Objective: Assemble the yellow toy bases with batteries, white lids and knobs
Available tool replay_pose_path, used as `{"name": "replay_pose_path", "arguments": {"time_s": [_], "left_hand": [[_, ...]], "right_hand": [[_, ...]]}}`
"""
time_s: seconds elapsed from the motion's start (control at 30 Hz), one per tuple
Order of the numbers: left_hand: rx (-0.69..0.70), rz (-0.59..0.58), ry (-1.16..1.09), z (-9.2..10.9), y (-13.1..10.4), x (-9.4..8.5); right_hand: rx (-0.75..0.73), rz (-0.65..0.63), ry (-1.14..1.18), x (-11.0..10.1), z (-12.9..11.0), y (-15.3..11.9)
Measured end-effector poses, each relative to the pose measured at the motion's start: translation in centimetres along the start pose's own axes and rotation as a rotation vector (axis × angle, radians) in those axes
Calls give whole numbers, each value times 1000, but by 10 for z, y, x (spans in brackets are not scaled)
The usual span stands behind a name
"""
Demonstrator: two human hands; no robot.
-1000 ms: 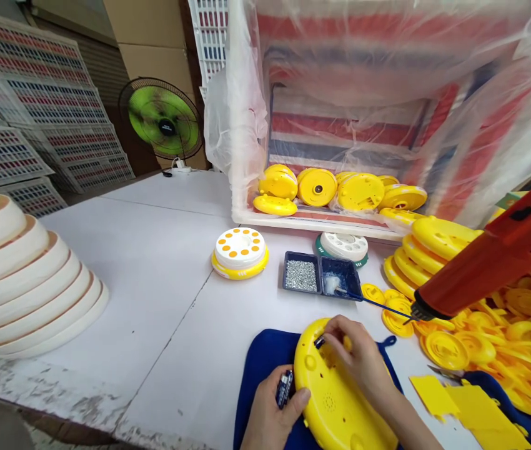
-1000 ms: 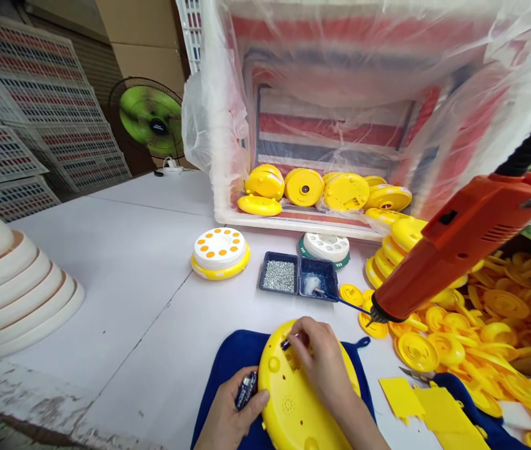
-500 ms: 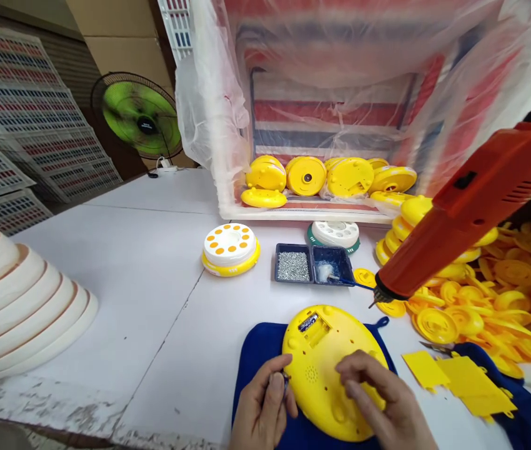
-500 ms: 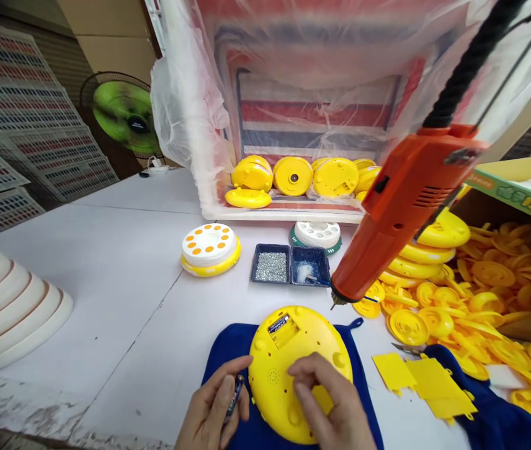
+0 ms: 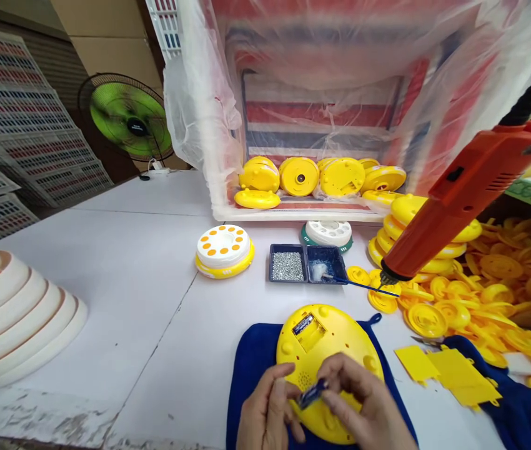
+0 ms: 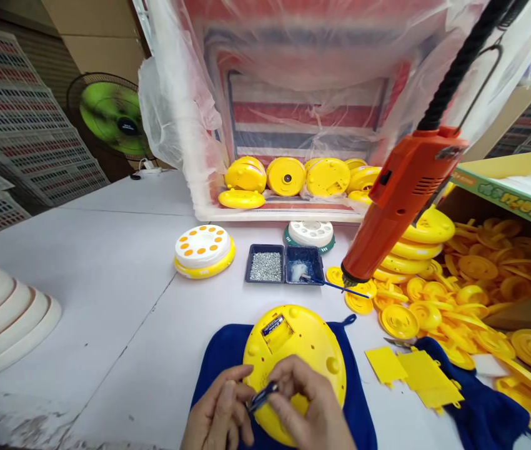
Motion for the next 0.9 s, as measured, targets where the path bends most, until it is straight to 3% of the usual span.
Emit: {"name": "replay_pose_path", "arguments": {"time_s": [0.1,0.17,0.27,0.43,0.9], "left_hand": [[37,129,103,1,13,-21],[-36,134,190,-6,26,-27],[-32,56,316,-12,39,-22],[29,-22,364,-6,43,-10],[43,9,397,-17,40,-9]], "right_hand": [[-48,178,-154,-40,8,15],[-69,133,-286,-51,14,29],[-71,12,-402,-48,24,49],[-34,-81,-536,-36,30,63],[-66,-176,-872,-25,23,68]]}}
Point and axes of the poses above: each hand's wrist, its own y-axis towards the middle knuckle, its own x-axis out of the palm, z = x × y, the point moved 6 cm from there along y, towards the middle knuckle, and after that the axes turned 14 degrees about -x, right-handed, at the moved point
